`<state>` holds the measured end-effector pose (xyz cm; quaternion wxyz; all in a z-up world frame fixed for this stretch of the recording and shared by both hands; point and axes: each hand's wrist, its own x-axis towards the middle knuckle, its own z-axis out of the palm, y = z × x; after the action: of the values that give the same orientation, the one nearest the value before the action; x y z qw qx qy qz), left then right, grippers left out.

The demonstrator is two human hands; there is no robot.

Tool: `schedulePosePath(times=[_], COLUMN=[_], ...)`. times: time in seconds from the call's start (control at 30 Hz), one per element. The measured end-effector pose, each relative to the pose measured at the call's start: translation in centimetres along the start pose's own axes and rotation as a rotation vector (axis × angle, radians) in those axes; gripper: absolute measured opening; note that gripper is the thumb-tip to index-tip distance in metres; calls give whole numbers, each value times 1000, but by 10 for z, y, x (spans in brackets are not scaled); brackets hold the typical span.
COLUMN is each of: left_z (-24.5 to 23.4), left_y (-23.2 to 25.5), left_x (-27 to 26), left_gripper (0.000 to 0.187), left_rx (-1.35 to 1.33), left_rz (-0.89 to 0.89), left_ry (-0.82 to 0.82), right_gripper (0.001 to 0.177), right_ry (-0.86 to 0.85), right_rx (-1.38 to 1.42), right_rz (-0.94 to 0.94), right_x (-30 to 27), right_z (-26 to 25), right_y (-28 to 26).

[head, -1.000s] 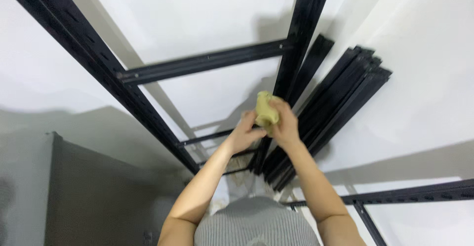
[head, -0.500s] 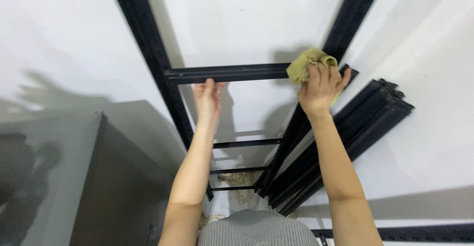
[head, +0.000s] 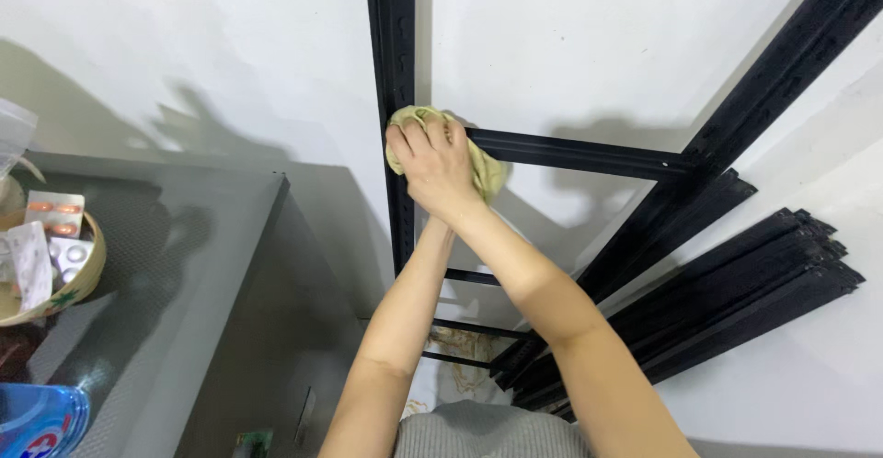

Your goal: The person wipes the surfaces of stacked black metal frames using a yellow cloth. They systematically clean the vertical and horizontal bars of the frames, which are leaning against a wall in a corner.

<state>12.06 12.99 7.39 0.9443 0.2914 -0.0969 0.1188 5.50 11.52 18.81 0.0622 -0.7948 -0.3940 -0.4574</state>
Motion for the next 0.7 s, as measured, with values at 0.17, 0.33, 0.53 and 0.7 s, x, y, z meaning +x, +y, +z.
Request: schedulePosePath(times=[0.17, 0.33, 0.53, 0.7], left_z=[-4, -33, -30, -7], left_y=[-9, -21, -19, -9], left_x=[3, 6, 7, -3], left_gripper=[16, 8, 10, 8], left_rx=[-54, 48, 90, 141], left_rz=[-18, 150, 178, 171], left_ry=[28, -63, -59, -9], right_gripper=[47, 45, 45, 43], right_ry=[50, -44, -58, -21], right_rx=[85, 46, -288, -365], right_rz=[70, 279, 485, 563], right_x=[-8, -72, -166, -180], right_z=[-7, -40, -108, -137], right_y=[13, 82, 179, 192])
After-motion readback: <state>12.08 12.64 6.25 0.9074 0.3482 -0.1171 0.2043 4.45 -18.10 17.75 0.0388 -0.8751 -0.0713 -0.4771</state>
